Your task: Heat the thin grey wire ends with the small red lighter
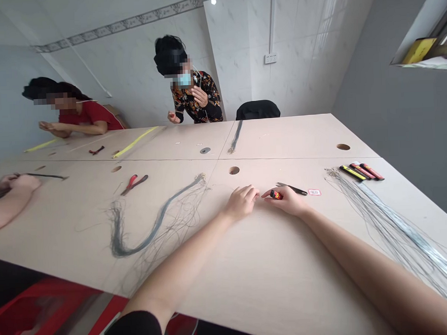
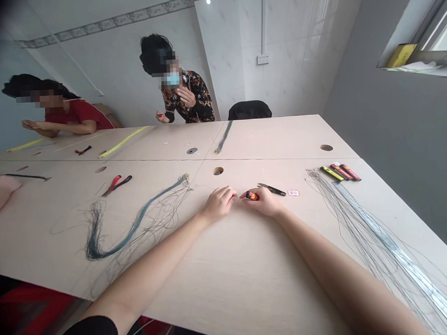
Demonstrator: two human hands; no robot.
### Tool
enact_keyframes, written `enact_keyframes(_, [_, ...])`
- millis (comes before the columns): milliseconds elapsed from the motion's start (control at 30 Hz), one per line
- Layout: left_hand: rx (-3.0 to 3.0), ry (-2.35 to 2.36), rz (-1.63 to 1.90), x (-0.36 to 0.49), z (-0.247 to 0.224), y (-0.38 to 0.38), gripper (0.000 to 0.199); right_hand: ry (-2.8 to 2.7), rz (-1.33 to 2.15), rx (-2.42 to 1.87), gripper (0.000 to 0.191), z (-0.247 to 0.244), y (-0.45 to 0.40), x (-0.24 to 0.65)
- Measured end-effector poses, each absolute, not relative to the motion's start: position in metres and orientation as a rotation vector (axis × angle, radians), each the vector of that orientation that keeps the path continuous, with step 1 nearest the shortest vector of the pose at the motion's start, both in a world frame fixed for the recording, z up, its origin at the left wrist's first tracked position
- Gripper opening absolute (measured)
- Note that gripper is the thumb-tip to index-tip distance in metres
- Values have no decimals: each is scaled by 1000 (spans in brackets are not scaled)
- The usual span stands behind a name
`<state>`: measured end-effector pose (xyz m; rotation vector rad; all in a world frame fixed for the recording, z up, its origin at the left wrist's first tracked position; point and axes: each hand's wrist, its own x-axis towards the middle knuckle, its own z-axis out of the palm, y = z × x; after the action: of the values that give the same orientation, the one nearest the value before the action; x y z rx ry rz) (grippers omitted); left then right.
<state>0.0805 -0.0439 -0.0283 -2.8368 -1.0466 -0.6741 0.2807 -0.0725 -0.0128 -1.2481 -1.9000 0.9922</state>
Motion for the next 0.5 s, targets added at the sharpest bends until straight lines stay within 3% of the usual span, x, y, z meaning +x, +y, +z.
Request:
enact_keyframes(333, [-2907,-1055,-631,84,-26,-48,13,-1987,897,-1242,19,-18,-72,282])
enact_keyframes(500, [-2977,-1103,-870,85,-26,-49,15,-1993,879,-1229,18,-19,-73,282])
